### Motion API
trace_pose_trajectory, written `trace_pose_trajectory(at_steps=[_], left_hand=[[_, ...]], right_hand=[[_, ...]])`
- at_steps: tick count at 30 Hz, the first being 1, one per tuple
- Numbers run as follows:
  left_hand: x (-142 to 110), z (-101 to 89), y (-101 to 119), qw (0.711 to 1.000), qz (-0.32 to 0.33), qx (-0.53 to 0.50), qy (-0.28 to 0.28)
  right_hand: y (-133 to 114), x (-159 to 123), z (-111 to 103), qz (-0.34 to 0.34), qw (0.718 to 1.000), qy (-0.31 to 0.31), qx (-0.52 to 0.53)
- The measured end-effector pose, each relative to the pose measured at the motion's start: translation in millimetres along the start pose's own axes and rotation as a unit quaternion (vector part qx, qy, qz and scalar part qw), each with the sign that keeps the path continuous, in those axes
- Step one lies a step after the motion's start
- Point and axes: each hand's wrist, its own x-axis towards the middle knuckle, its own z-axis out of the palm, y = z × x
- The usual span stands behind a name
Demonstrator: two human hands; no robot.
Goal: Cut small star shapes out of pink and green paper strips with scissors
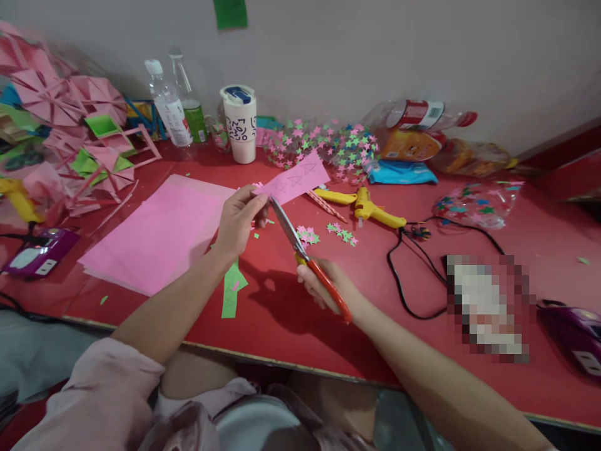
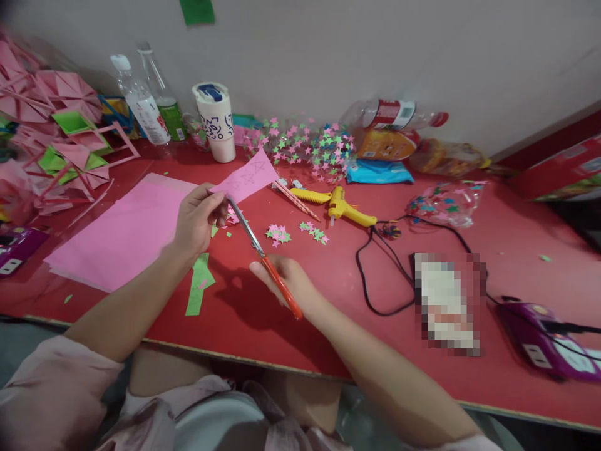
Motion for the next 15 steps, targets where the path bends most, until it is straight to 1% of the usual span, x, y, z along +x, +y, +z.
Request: trace_pose_trajectory(at_steps=[4,8,13,15], left_hand=[[0.3,-0.9,-1.7,1.000,0.009,0.005,-0.003],[-0.5,-0.8,-0.9,1.000,0.016,0.015,0.003],[-0.7,-0.5,1.1,1.000,0.012,0.019,0.006],[-0.6,-0.8,1.2,1.000,0.008,0.022,0.005]], right_hand=[[-1.6,-0.3,0.6,0.017,1.000,-0.004,0.017],[-4.6,-1.3,1.4,0.018,1.000,0.012,0.010],[-6.7,-2.6,1.6,0.027,0.999,0.018,0.004],[-6.2,-2.3,1.3,0.030,0.999,0.011,0.010]])
